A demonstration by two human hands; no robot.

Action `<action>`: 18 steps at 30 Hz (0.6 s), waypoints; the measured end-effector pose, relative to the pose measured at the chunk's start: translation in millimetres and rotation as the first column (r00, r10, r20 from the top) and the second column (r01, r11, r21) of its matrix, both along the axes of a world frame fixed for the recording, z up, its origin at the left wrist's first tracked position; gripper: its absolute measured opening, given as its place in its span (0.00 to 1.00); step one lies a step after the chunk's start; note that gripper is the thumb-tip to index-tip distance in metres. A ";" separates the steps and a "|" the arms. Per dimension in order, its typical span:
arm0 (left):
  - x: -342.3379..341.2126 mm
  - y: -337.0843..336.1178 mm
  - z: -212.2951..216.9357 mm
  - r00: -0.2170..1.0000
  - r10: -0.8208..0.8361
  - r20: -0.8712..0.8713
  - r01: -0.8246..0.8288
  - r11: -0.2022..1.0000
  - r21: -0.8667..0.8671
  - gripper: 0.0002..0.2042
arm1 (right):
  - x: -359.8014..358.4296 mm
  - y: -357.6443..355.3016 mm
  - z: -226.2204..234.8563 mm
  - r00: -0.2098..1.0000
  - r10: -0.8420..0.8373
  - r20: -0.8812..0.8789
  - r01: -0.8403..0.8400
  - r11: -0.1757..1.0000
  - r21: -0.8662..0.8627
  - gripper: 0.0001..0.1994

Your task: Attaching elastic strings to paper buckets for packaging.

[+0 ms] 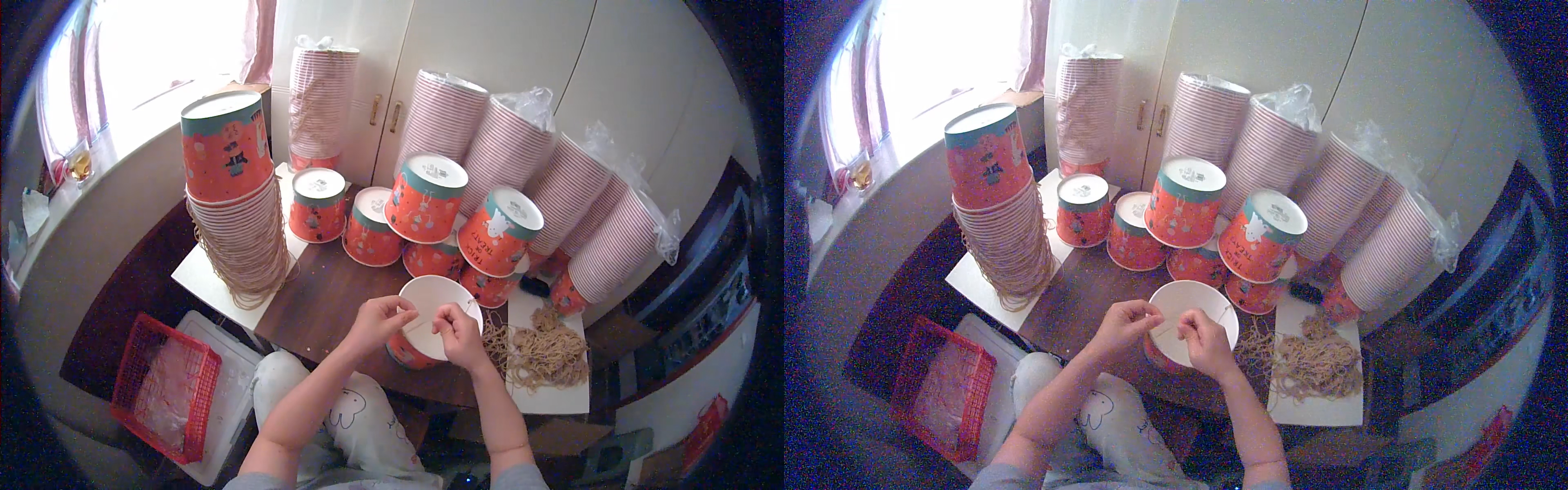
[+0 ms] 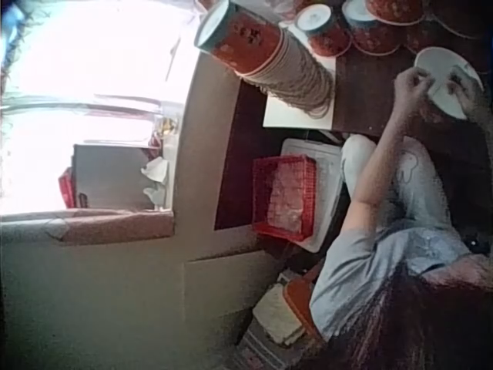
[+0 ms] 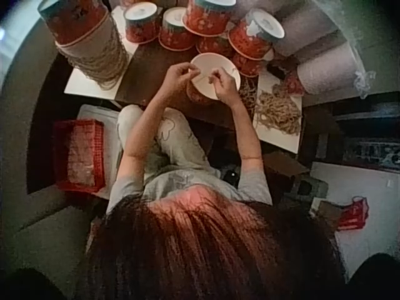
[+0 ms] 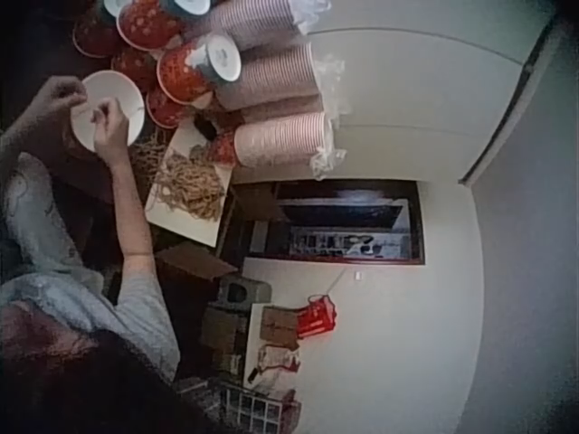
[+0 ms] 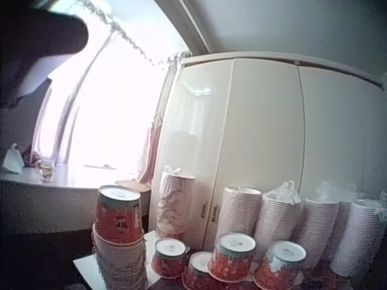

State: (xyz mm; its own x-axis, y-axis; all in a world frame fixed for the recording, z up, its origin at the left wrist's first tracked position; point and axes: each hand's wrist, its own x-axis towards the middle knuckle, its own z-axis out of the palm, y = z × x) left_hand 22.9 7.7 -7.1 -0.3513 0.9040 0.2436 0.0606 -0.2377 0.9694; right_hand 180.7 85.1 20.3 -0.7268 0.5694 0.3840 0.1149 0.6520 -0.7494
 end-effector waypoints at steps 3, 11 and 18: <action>-1.9 -0.2 -1.2 0.999 -0.016 -0.032 0.015 0.999 -0.041 0.06 | -0.3 1.2 -6.1 0.999 -0.011 -0.043 0.010 0.999 -0.035 0.02; -0.1 -7.7 23.5 0.834 0.234 -0.499 -0.066 0.941 0.331 0.08 | -3.2 2.0 9.7 0.999 -0.001 0.032 0.001 1.000 0.011 0.03; 2.6 -4.2 14.6 0.747 0.312 -0.587 -0.075 0.917 0.393 0.06 | -9.7 -0.2 17.2 0.996 0.032 0.080 -0.038 0.997 0.066 0.04</action>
State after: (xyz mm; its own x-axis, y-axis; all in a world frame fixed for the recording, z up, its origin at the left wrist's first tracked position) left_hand 25.5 3.4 7.6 -0.1691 0.6583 0.7335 0.7030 -0.4411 0.5579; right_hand 171.0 84.9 37.4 -0.7753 0.5177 0.3619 0.1477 0.7056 -0.6931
